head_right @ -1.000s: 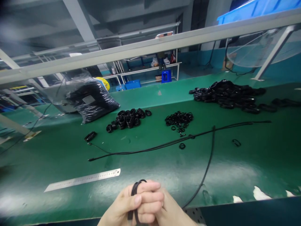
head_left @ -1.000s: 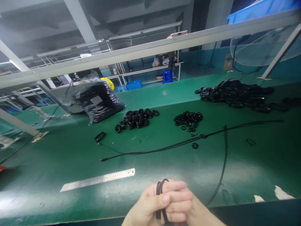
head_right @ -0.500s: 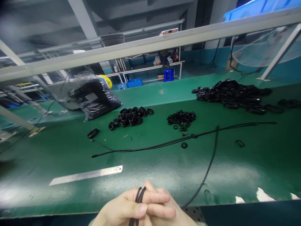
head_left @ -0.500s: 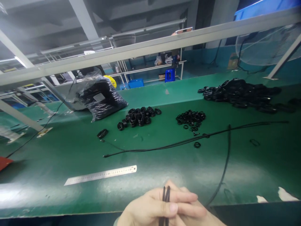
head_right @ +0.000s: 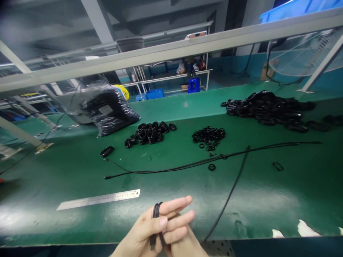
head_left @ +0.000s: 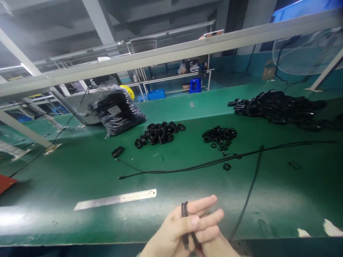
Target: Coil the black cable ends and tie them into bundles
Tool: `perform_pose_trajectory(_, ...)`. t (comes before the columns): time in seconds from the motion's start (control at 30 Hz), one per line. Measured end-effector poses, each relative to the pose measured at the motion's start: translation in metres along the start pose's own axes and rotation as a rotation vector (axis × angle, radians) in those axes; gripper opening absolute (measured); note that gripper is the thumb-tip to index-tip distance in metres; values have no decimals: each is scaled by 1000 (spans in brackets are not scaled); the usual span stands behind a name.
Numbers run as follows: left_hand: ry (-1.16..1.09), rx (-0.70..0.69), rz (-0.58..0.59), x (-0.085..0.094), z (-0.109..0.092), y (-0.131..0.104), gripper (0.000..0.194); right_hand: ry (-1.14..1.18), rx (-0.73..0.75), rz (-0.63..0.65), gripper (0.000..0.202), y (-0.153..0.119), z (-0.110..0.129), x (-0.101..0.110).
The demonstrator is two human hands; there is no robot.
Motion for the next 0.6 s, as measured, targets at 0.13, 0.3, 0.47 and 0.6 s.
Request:
perform_pose_trajectory(0.13,-31,-57,-87,13,-5,1,45,-139,-18,133,34,-10,0,-11)
perform_pose_trajectory(0.3,27,-39,-226,28,-10,1,42,-423,0,246,15,-18,12,5)
perform_pose_trajectory(0.47,94,115,-138,26,5,-1,36,-379,291,136,5,7,57,63)
perform_pose_trajectory(0.6,93,177,90,7,11,-4,45,-208,351,24,18,36,61,91)
Point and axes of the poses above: each hand's wrist, its own y-axis towards the middle knuckle, its own x-axis out of the back of the hand, z = x × y, the point moved 6 cm from there along y, towards the middle knuckle
